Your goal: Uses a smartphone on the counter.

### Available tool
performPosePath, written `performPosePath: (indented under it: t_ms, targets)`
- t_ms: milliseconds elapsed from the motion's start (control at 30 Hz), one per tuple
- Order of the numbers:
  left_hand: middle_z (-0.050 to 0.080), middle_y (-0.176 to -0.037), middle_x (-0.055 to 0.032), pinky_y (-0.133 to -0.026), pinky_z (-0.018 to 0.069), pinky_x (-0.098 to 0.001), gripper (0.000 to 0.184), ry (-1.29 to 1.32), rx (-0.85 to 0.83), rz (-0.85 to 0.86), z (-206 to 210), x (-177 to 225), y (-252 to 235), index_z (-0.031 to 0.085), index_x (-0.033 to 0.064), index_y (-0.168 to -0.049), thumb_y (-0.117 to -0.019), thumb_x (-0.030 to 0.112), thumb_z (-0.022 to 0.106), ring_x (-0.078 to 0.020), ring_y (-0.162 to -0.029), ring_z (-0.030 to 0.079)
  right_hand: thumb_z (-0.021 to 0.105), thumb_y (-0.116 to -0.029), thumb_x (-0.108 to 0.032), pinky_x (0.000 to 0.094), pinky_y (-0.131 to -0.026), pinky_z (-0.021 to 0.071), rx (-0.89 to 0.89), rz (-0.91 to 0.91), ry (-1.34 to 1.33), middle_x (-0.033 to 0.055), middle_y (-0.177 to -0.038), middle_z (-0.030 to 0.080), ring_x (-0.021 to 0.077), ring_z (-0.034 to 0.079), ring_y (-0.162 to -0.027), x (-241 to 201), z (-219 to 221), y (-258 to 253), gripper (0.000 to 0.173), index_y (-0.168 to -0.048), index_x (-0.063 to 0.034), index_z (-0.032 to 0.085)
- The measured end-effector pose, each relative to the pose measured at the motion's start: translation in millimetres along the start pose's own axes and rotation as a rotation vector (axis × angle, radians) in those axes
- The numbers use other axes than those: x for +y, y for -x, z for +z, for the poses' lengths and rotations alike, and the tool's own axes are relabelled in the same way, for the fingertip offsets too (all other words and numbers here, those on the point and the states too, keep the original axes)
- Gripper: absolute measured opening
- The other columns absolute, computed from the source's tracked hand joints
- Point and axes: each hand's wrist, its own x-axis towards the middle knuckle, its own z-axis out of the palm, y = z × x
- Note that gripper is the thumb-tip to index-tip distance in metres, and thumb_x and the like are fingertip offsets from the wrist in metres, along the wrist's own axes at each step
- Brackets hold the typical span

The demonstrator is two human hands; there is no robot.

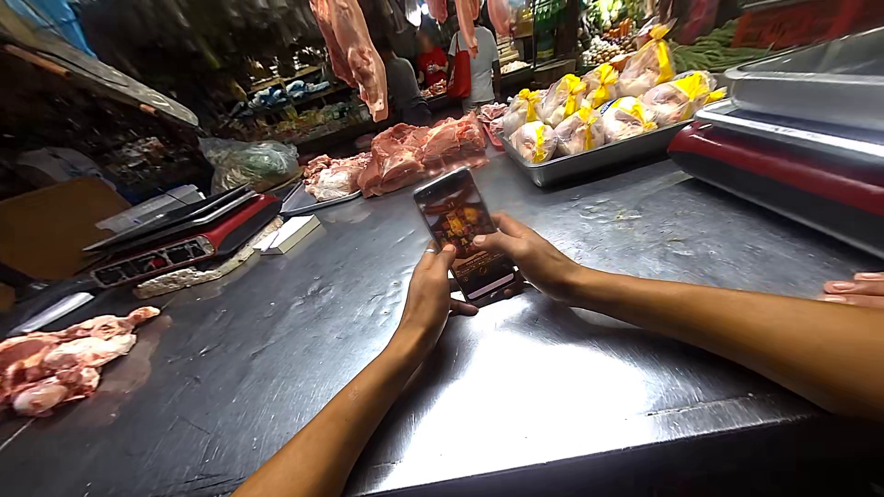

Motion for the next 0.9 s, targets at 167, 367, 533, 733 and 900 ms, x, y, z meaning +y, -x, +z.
performPosePath:
  t_ms: [167, 367, 533, 733, 900]
  targets:
    - [0.072, -0.114, -0.0114, -0.061, 0.0637, -0.0428, 0.042, -0.043, -0.024, 0.061, 4.9, 0.9, 6.1, 0.046, 0.0185, -0.145, -0.1127, 0.039, 0.03, -0.0272, -0.088, 0.075, 0.055, -0.0955, -0.068, 0.0382, -0.063, 0.0568, 0.085, 0.037, 0.006, 0.0061, -0.094, 0.072, 0.0172, 0.07, -0.078, 0.9, 4.5, 2.6, 0.055, -0.123, -0.0214, 0.065]
    - [0.07, -0.123, -0.0116, -0.074, 0.064, -0.0488, 0.046, 0.001, -0.067, 0.066, 10.8, 4.6, 14.7, 0.036, 0.0276, -0.155, -0.1126, 0.035, 0.022, -0.0301, -0.099, 0.074, 0.061, -0.0981, -0.057, 0.0404, -0.074, 0.0598, 0.168, 0.085, -0.052, 0.0069, -0.095, 0.074, 0.0172, 0.072, -0.084, -7.2, 10.4, -10.4, 0.047, -0.119, -0.0155, 0.069]
    - [0.069, -0.125, -0.0102, -0.079, 0.0629, -0.0487, 0.045, 0.013, -0.091, 0.054, 9.4, 8.6, 16.4, 0.038, 0.028, -0.154, -0.1126, 0.034, 0.022, -0.0286, -0.104, 0.072, 0.033, -0.1033, -0.067, 0.047, -0.077, 0.0573, 0.168, 0.089, -0.039, 0.0083, -0.102, 0.072, 0.0196, 0.07, -0.091, -15.8, 9.3, -0.3, 0.065, -0.118, -0.0145, 0.069]
    - [0.068, -0.127, -0.0095, -0.078, 0.0628, -0.0462, 0.046, -0.011, -0.101, 0.061, 7.6, 7.8, 15.1, 0.038, 0.0278, -0.155, -0.1122, 0.037, 0.022, -0.0276, -0.104, 0.072, 0.038, -0.0982, -0.074, 0.0498, -0.076, 0.0581, 0.175, 0.085, -0.043, 0.0083, -0.1, 0.073, 0.0201, 0.071, -0.09, -11.6, 9.3, 0.3, 0.069, -0.118, -0.0164, 0.07]
    - [0.068, -0.127, -0.0084, -0.078, 0.0638, -0.0467, 0.044, -0.005, -0.14, 0.105, 7.0, 7.0, 14.5, 0.039, 0.0262, -0.154, -0.1127, 0.034, 0.026, -0.0258, -0.104, 0.072, 0.061, -0.0973, -0.059, 0.047, -0.082, 0.0591, 0.196, 0.026, -0.057, 0.0056, -0.097, 0.075, 0.0175, 0.073, -0.091, -4.4, 6.6, -12.7, 0.049, -0.115, -0.0151, 0.073]
